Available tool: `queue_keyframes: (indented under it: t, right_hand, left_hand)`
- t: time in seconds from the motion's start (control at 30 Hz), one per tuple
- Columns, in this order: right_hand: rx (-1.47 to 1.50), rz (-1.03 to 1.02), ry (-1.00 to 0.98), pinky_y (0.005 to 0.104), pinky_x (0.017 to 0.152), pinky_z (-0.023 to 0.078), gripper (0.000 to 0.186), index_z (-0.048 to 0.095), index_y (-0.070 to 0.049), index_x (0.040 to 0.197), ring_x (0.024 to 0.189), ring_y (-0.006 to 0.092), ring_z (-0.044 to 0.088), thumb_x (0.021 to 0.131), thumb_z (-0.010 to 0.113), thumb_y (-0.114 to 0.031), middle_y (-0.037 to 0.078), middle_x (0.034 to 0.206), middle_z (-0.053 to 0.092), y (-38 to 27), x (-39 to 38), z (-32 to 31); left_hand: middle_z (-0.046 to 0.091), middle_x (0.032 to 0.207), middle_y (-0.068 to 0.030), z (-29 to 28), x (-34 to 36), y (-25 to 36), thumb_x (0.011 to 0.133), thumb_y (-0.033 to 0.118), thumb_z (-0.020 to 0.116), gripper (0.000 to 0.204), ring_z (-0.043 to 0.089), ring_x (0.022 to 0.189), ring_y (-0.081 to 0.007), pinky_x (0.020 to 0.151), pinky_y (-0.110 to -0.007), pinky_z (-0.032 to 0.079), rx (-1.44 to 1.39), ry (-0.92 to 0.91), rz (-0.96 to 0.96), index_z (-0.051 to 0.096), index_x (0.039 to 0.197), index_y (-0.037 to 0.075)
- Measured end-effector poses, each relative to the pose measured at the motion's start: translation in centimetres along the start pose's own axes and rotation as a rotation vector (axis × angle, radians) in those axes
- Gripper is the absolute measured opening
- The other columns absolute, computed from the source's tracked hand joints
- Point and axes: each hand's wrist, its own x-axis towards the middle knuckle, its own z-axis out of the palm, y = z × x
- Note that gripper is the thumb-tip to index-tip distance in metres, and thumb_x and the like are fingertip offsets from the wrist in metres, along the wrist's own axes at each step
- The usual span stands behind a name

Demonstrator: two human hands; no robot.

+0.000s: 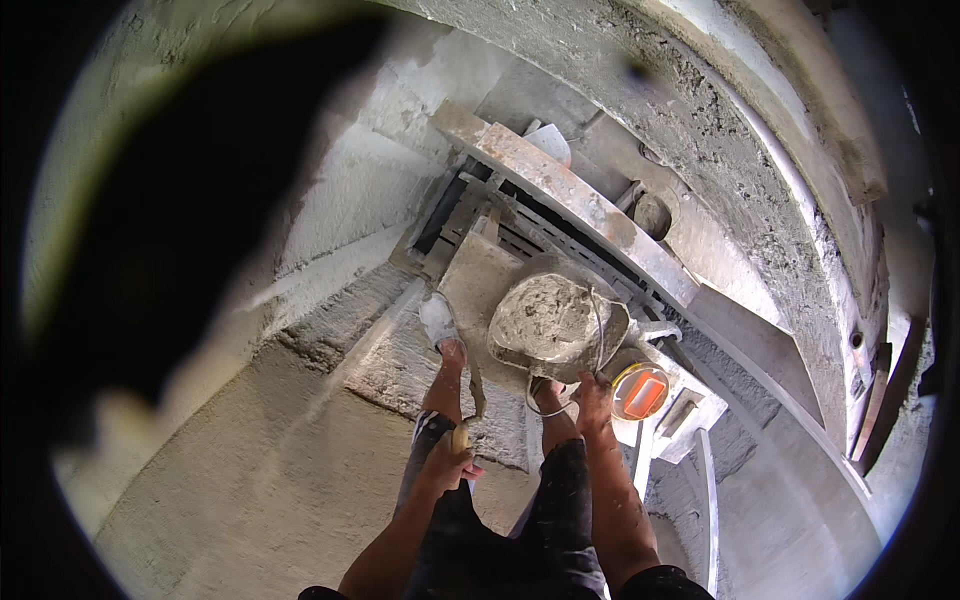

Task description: The person scoops wet plaster from a bucket with a trowel and applies it to a curved concrete wall, smoothing the surface in repeated strokes. The person works on a small section of the wall, repeatedly loading the trowel and spreading the plaster.

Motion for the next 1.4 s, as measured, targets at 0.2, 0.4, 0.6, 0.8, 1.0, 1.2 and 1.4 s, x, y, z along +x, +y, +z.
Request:
queue_keyframes:
  t: [0.2,0.4,0.6,0.8,1.0,1.2,1.4]
  right_hand:
    - [0.631,0.646,0.103,0.0367,0.059,0.051,0.030,0.064,-0.002,0.096,0.058,0.0201,0.053,0.095,0.061,-0.032,0.005,0.064,0.049,0.5,2.9,0.0]
    - [0.501,0.803,0.126,0.0388,0.057,0.053,0.034,0.067,0.000,0.100,0.059,0.0228,0.056,0.097,0.059,-0.033,0.009,0.069,0.055,1.4,5.5,-1.2]
    - [0.387,0.664,0.264,0.0409,0.066,0.052,0.054,0.065,-0.004,0.092,0.061,0.0254,0.052,0.105,0.048,-0.054,0.007,0.070,0.050,1.3,5.7,0.1]
    - [0.933,0.835,0.281,0.0325,0.063,0.045,0.056,0.047,-0.016,0.076,0.059,0.0142,0.039,0.103,0.046,-0.065,-0.003,0.065,0.034,-2.3,5.7,2.5]
    - [0.986,0.857,0.318,0.0368,0.063,0.050,0.058,0.053,-0.010,0.076,0.060,0.0188,0.051,0.104,0.047,-0.060,0.004,0.067,0.050,-4.3,6.0,4.3]
    - [0.860,0.863,0.403,0.0366,0.072,0.054,0.042,0.061,-0.010,0.106,0.074,0.0209,0.062,0.105,0.053,-0.050,0.006,0.088,0.063,0.3,5.1,4.8]
    - [0.831,0.918,0.261,0.0388,0.070,0.049,0.057,0.051,-0.009,0.134,0.087,0.0236,0.056,0.101,0.059,-0.054,0.006,0.106,0.062,6.4,2.4,2.1]
  left_hand:
    - [0.060,0.086,-0.0118,-2.6,0.4,0.1,0.098,0.007,0.062,0.028,0.075,0.074,-0.0251,0.068,-0.038,0.067,0.006,-0.037,0.011,0.045,0.118,-0.002]
    - [0.060,0.084,-0.0093,-5.4,0.1,2.0,0.099,0.006,0.062,0.035,0.075,0.074,-0.0253,0.068,-0.041,0.067,-0.019,-0.046,0.065,0.042,0.126,0.000]
    - [0.059,0.081,-0.0074,-8.5,-0.7,4.2,0.099,0.003,0.061,0.035,0.075,0.072,-0.0260,0.066,-0.042,0.067,-0.060,-0.020,0.108,0.042,0.128,0.001]
    - [0.060,0.087,-0.0090,-12.6,-1.9,6.9,0.099,0.010,0.063,0.038,0.074,0.071,-0.0241,0.064,-0.039,0.066,-0.079,-0.014,0.124,0.041,0.129,-0.001]
    - [0.059,0.091,-0.0083,-16.3,-3.3,9.4,0.100,0.008,0.061,0.033,0.072,0.070,-0.0206,0.064,-0.036,0.066,-0.093,0.019,0.188,0.043,0.127,0.000]
    - [0.060,0.092,-0.0102,-17.4,-2.5,10.3,0.100,0.008,0.059,0.031,0.074,0.073,-0.0209,0.063,-0.032,0.065,-0.090,0.078,0.201,0.042,0.125,-0.001]
    - [0.060,0.085,-0.0101,-17.8,-1.0,11.7,0.101,0.015,0.063,0.035,0.074,0.074,-0.0222,0.068,-0.036,0.066,0.016,0.066,0.301,0.042,0.122,-0.003]
